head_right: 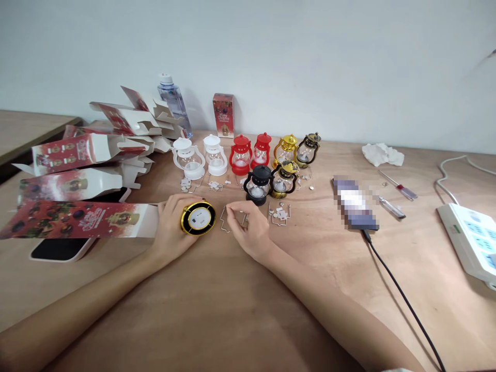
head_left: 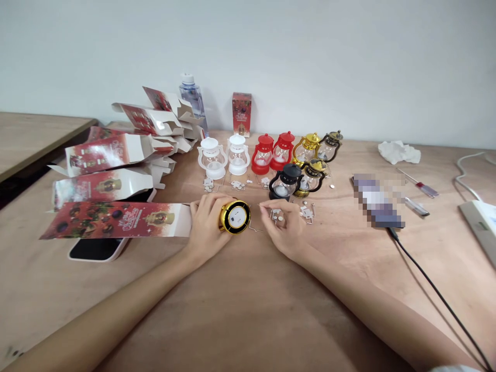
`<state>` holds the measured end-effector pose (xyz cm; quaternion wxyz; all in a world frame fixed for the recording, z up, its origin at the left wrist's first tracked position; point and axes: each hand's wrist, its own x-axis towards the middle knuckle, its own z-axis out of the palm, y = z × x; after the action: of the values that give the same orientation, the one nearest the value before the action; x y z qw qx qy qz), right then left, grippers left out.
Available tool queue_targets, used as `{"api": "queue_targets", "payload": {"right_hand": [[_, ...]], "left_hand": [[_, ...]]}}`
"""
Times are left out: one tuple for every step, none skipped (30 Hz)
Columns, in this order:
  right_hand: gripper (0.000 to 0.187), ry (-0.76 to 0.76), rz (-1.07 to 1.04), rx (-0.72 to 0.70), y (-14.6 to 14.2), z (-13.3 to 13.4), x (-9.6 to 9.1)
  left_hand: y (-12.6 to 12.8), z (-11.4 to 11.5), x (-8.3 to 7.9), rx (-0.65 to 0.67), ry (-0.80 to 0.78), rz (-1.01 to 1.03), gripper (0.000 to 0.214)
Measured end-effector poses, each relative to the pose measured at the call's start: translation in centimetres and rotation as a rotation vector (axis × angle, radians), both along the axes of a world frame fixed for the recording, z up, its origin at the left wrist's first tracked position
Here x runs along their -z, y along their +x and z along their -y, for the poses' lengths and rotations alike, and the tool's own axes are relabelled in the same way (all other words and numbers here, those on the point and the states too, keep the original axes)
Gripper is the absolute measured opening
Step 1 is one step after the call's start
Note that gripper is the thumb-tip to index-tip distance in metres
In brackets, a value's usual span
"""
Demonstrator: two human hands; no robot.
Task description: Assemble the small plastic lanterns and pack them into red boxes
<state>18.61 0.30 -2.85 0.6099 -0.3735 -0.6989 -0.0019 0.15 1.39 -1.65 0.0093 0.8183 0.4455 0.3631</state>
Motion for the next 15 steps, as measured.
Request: {"api": "queue_targets", "payload": {"right_hand": [[0.028, 0.025, -0.062, -0.060, -0.10, 0.03, 0.11], [0.031, 0.046, -0.100, -0.132, -0.19, 0.07, 0.24], [0.032, 0.066, -0.108, -0.206, -0.25, 0.12, 0.40], [0.032, 0.089, -0.090, -0.273, -0.27, 0.19, 0.54], [0.031, 0.116, -0.048, -0.324, -0.27, 0.27, 0.65], [0.030, 0.147, 0.008, -0.358, -0.24, 0.37, 0.72], [0.029, 0.181, 0.064, -0.374, -0.20, 0.46, 0.74], [0.028, 0.213, 0.112, -0.370, -0.15, 0.54, 0.72], [0.026, 0.239, 0.147, -0.349, -0.10, 0.62, 0.66], [0.025, 0.255, 0.171, -0.319, -0.05, 0.67, 0.59], [0.025, 0.267, 0.188, -0.286, -0.02, 0.71, 0.51], [0.024, 0.275, 0.200, -0.254, 0.00, 0.73, 0.44], [0.023, 0.280, 0.214, -0.229, 0.02, 0.74, 0.39], [0.022, 0.286, 0.228, -0.212, 0.04, 0.74, 0.37], [0.021, 0.295, 0.245, -0.201, 0.05, 0.72, 0.37]], "left_hand": [[0.03, 0.01, -0.09, 0.020, -0.004, -0.003, 0.030], [0.07, 0.02, -0.16, 0.043, -0.007, -0.009, 0.029], [0.11, 0.02, -0.21, 0.067, -0.009, -0.017, 0.028], [0.14, 0.02, -0.24, 0.089, -0.011, -0.027, 0.028], [0.17, 0.01, -0.24, 0.108, -0.009, -0.036, 0.027], [0.18, 0.00, -0.23, 0.122, -0.005, -0.043, 0.026], [0.18, 0.00, -0.20, 0.131, -0.001, -0.045, 0.025], [0.18, 0.01, -0.16, 0.136, 0.004, -0.046, 0.025], [0.17, 0.01, -0.13, 0.137, 0.007, -0.043, 0.025], [0.17, 0.02, -0.11, 0.135, 0.011, -0.039, 0.026], [0.17, 0.02, -0.09, 0.134, 0.014, -0.036, 0.026], [0.18, 0.02, -0.08, 0.133, 0.016, -0.033, 0.027], [0.19, 0.02, -0.08, 0.132, 0.018, -0.032, 0.027], [0.20, 0.01, -0.08, 0.131, 0.022, -0.031, 0.027], [0.21, 0.00, -0.08, 0.132, 0.026, -0.030, 0.027]]}}
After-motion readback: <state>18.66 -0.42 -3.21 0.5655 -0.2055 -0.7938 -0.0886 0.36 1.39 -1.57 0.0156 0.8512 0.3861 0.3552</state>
